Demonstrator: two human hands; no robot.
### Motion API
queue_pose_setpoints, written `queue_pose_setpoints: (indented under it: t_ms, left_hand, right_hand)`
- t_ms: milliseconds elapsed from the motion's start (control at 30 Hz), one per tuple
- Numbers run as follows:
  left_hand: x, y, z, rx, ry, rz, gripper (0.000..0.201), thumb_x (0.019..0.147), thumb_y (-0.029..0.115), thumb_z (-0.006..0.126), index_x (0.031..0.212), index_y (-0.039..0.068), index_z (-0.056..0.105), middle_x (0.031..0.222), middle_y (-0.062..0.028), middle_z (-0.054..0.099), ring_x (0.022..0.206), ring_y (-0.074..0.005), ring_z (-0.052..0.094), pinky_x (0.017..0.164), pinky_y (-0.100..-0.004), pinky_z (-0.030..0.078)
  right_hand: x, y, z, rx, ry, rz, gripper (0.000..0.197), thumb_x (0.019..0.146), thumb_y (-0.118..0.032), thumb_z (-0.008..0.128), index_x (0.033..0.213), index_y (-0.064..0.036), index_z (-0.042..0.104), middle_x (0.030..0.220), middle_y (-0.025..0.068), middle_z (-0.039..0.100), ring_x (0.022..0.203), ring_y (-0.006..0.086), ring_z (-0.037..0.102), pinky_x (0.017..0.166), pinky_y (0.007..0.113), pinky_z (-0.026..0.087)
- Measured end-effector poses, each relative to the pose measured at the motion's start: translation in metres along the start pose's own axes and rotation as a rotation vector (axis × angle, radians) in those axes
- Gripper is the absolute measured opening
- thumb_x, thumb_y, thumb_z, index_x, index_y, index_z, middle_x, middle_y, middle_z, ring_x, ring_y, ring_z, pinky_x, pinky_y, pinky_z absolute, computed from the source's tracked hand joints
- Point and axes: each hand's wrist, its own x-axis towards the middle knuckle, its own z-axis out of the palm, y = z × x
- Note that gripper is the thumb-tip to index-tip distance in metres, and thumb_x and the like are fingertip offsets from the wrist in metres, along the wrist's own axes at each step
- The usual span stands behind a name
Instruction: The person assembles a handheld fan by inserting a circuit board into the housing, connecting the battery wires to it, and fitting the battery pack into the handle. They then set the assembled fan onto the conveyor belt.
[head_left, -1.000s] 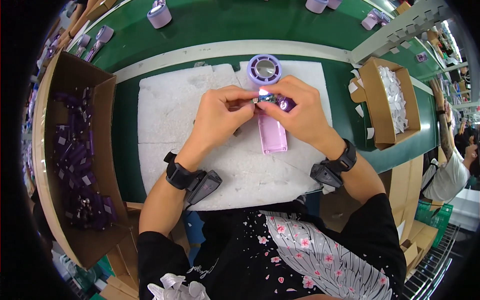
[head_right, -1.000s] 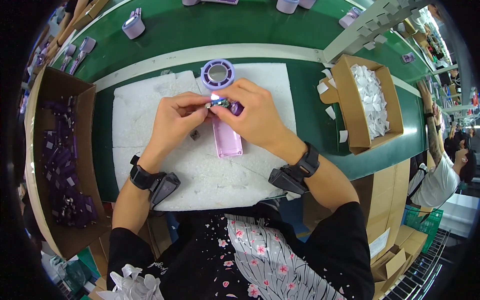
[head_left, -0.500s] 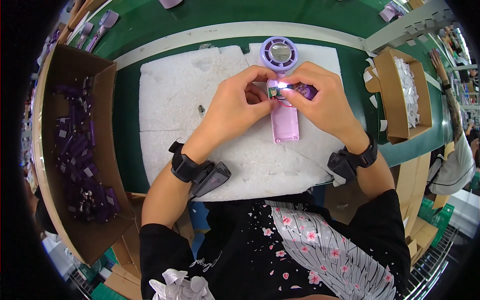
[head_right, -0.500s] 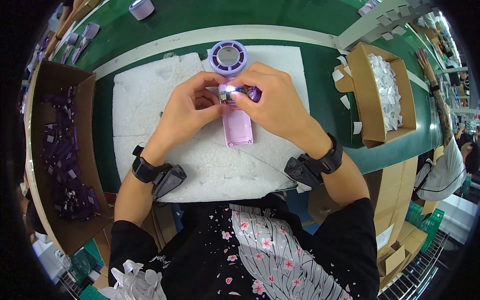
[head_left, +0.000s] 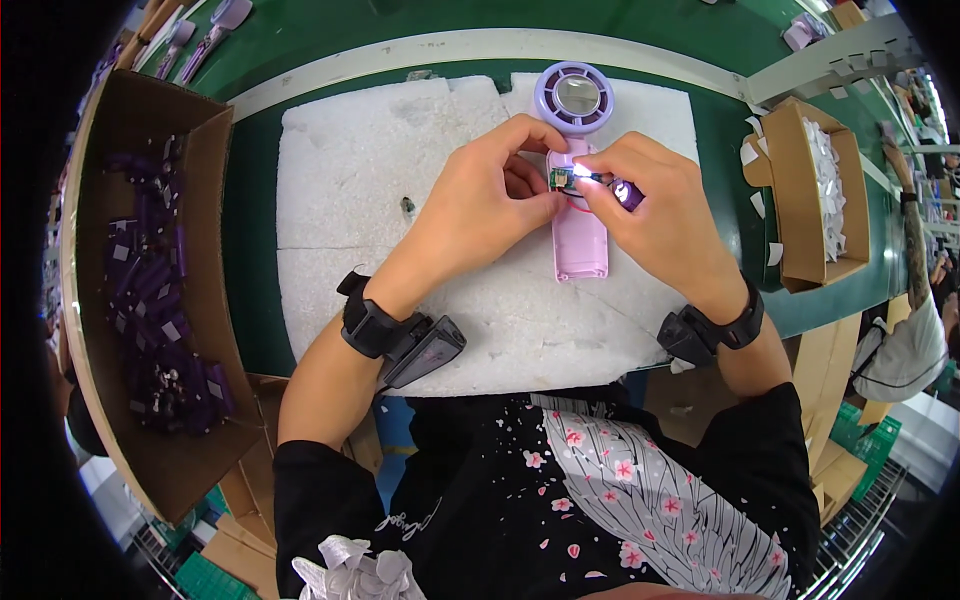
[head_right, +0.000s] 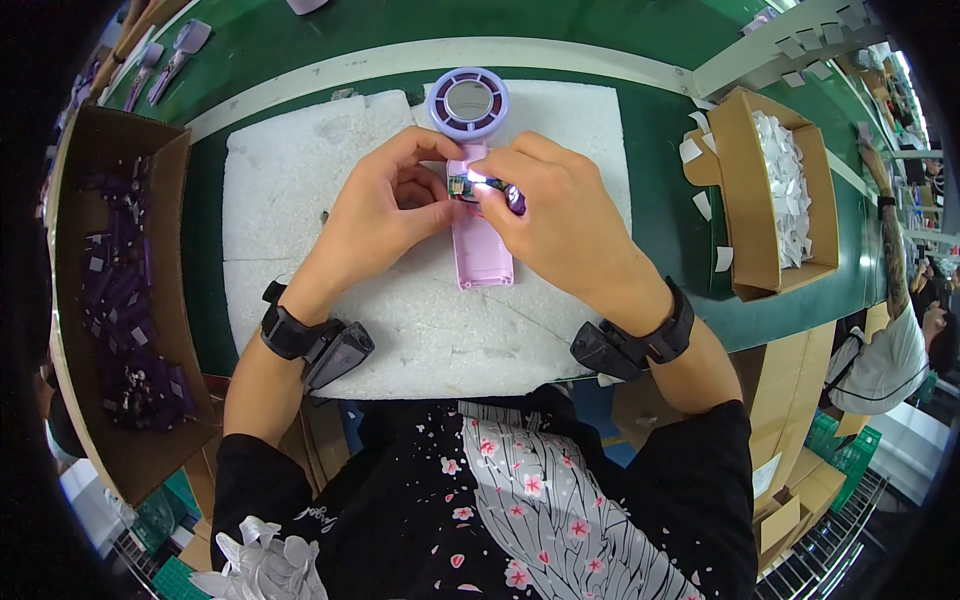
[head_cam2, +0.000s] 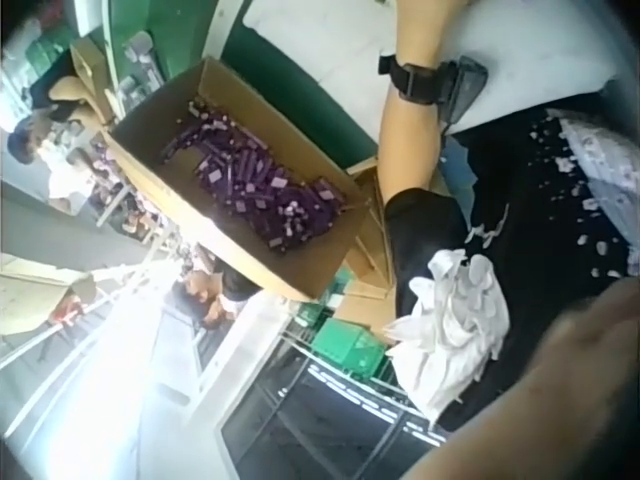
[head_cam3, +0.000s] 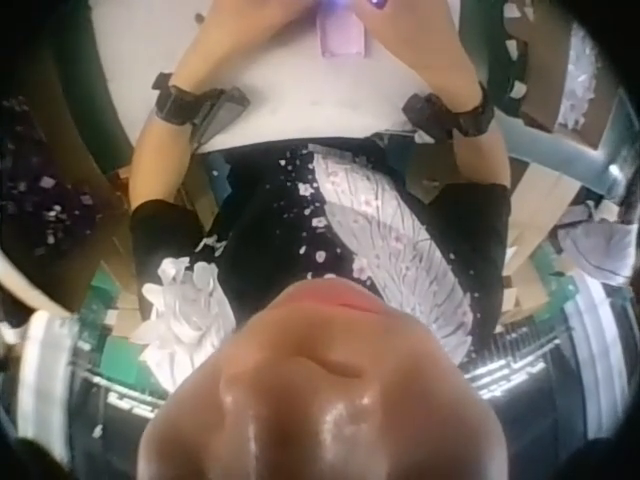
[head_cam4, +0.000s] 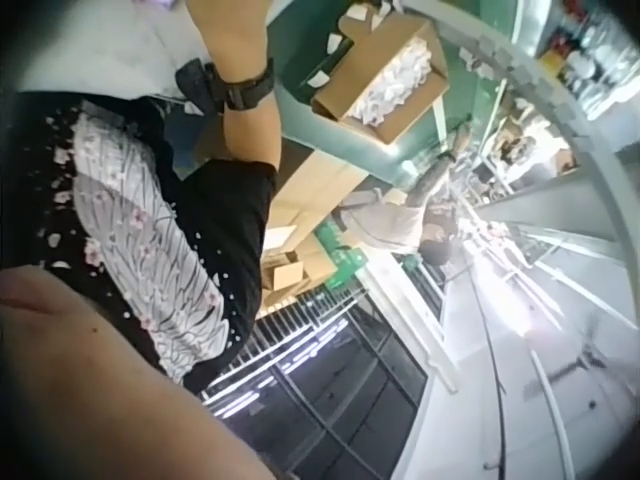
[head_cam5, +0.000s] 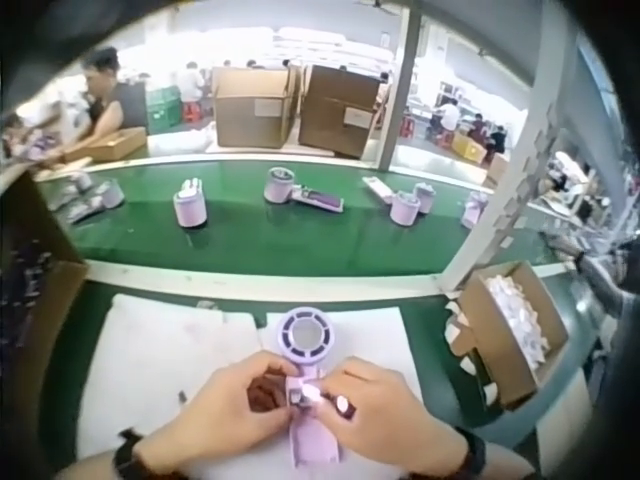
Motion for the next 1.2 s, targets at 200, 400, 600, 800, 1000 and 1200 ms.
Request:
queue_pose_setpoints:
  t_ms: [200,400,600,800,1000,1200]
  left_hand:
    - [0.000,0.003,0.000,0.072,-0.028,0.035,0.037,0.077,0.002,0.068,0.113,0.002,0.061,0.098,-0.0090,0.064,0.073,-0.0141,0.060,0.070,-0.0265,0.051]
    - [0.001,0.001,-0.002,0.199,-0.033,0.149,0.044,0.074,0.005,0.069,0.118,0.003,0.064,0.097,-0.0100,0.064,0.073,-0.0168,0.060,0.069,-0.0280,0.051]
    - [0.002,0.004,0.001,0.263,-0.049,0.113,0.052,0.075,0.000,0.068,0.126,0.004,0.061,0.104,-0.0036,0.062,0.076,-0.0090,0.054,0.069,-0.0221,0.047]
    - [0.001,0.009,0.003,0.266,-0.016,0.104,0.050,0.069,0.006,0.070,0.119,0.006,0.066,0.095,-0.0110,0.063,0.072,-0.0206,0.061,0.069,-0.0300,0.052]
    - [0.002,0.010,0.004,0.261,-0.021,0.088,0.049,0.068,0.006,0.070,0.118,0.006,0.067,0.096,-0.0111,0.063,0.072,-0.0206,0.061,0.069,-0.0302,0.052]
    - [0.000,0.009,0.003,0.260,-0.022,0.086,0.049,0.069,0.005,0.069,0.117,0.006,0.067,0.097,-0.0107,0.064,0.072,-0.0203,0.061,0.069,-0.0303,0.052]
  right_hand:
    - [0.001,0.000,0.001,-0.016,0.023,-0.057,0.017,0.078,-0.005,0.070,0.095,-0.0016,0.067,0.088,0.0098,0.060,0.073,0.0245,0.060,0.065,0.031,0.049]
    - [0.003,0.003,0.003,-0.001,-0.043,-0.071,0.019,0.078,-0.003,0.069,0.097,-0.0009,0.065,0.091,0.0101,0.059,0.078,0.0253,0.061,0.069,0.032,0.049]
    - [0.003,0.004,0.001,0.006,0.001,-0.057,0.016,0.081,-0.002,0.066,0.096,0.0015,0.065,0.093,0.0109,0.061,0.080,0.0264,0.062,0.069,0.032,0.049]
    - [0.004,-0.001,-0.006,-0.006,-0.064,-0.048,0.015,0.081,0.000,0.064,0.096,0.0026,0.065,0.092,0.0121,0.063,0.080,0.0276,0.063,0.070,0.032,0.049]
    - [0.003,0.000,-0.007,-0.040,-0.121,-0.092,0.017,0.080,0.002,0.064,0.097,0.0023,0.066,0.091,0.0124,0.063,0.080,0.0285,0.063,0.070,0.032,0.050]
    - [0.001,-0.002,-0.005,-0.089,-0.128,-0.102,0.018,0.080,0.002,0.064,0.098,0.0011,0.066,0.093,0.0121,0.063,0.081,0.0277,0.063,0.070,0.032,0.050]
